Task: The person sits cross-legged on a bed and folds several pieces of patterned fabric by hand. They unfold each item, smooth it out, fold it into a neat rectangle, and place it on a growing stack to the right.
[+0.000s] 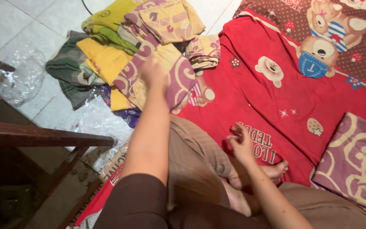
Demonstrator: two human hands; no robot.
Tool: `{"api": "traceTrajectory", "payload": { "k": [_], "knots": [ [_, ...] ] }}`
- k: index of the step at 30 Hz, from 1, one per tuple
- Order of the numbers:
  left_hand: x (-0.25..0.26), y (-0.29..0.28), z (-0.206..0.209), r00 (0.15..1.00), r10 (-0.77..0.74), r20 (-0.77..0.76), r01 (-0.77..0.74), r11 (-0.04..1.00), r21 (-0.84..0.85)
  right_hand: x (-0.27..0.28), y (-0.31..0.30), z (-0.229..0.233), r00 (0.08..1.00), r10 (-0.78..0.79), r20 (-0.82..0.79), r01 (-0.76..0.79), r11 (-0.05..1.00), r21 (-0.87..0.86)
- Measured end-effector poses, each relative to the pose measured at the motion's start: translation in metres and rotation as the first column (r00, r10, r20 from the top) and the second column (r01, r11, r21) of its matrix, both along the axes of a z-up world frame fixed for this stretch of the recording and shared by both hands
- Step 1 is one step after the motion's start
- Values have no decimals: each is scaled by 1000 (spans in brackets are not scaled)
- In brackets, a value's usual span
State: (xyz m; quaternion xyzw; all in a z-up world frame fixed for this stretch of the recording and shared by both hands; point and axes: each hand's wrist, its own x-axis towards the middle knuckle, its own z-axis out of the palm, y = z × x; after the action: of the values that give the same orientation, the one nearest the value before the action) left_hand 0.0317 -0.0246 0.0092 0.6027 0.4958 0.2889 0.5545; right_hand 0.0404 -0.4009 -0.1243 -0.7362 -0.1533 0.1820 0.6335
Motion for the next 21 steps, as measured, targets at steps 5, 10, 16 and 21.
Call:
{"api": "traceTrajectory", "payload": {
  "k": [5, 10, 16, 21],
  "knots": [
    [16, -159, 19, 832, -555, 17, 202, 331, 922, 16, -36, 59, 925, 45, -376, 113, 915, 388],
    [-49, -286, 22, 247, -893, -377, 620, -154, 769, 28, -87, 108, 853, 215, -476, 144, 779, 611],
    [-25, -263, 26, 390, -921, 20, 250, 126, 960, 2, -118, 134, 845, -241, -477, 433, 832, 347],
    [32, -155, -24, 632, -500, -592, 766, 522, 376, -32, -151, 168, 881, -257, -398, 400, 855, 332]
  ]
}}
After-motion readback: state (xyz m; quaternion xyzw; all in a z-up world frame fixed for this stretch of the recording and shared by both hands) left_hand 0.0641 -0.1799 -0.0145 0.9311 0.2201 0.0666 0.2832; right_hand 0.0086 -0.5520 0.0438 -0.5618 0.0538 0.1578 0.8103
